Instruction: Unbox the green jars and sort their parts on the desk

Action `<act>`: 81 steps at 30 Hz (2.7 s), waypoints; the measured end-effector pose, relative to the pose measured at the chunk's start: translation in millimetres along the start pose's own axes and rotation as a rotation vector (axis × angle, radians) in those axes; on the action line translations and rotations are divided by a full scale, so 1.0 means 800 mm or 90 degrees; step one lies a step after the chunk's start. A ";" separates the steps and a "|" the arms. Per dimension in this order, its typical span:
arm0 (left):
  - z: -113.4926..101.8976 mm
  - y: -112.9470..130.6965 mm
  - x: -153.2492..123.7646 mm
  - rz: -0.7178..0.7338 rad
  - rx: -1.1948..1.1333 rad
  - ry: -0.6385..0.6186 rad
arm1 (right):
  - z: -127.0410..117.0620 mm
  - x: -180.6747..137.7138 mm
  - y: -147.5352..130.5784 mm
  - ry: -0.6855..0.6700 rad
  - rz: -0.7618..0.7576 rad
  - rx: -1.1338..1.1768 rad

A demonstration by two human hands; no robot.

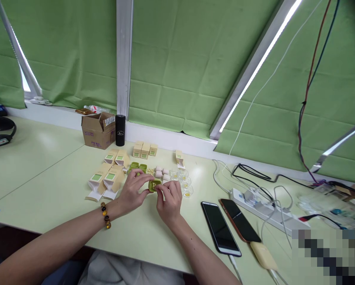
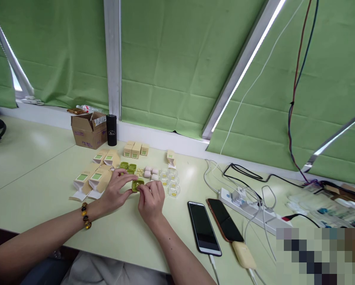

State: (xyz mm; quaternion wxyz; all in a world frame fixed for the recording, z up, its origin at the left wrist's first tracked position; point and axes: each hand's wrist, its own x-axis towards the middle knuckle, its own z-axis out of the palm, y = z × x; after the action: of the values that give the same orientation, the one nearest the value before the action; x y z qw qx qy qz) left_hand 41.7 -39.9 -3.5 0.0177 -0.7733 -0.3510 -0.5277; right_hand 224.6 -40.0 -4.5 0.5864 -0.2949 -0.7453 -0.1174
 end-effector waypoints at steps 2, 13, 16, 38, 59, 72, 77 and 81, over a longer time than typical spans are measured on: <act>0.001 -0.001 -0.001 -0.006 -0.001 0.004 | -0.001 0.001 0.000 0.001 -0.006 -0.004; -0.003 -0.003 0.004 -0.029 0.012 0.025 | -0.004 0.001 -0.008 0.019 -0.022 0.009; -0.005 -0.005 0.007 -0.066 0.016 0.038 | -0.004 -0.002 -0.010 0.024 -0.012 0.018; -0.010 -0.036 0.019 -0.291 -0.030 0.158 | 0.061 0.014 0.057 -0.336 0.020 -0.288; -0.002 -0.032 0.028 -0.588 -0.519 0.089 | 0.023 -0.021 0.027 -0.325 0.006 -0.167; -0.013 -0.035 0.027 -0.480 -0.400 0.107 | 0.023 -0.026 0.027 -0.402 0.033 -0.141; -0.026 -0.031 0.025 -0.206 0.084 -0.043 | 0.022 -0.025 0.036 -0.418 0.033 -0.206; -0.032 -0.023 0.023 -0.089 0.295 -0.191 | 0.020 -0.022 0.034 -0.451 0.025 -0.255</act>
State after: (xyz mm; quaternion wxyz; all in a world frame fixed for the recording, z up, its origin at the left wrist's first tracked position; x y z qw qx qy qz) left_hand 14.8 -26.6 16.7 0.1054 -0.7919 -0.5135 -0.3132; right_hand 229.8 -14.9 -30.8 0.2266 -0.4398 -0.8576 -0.1403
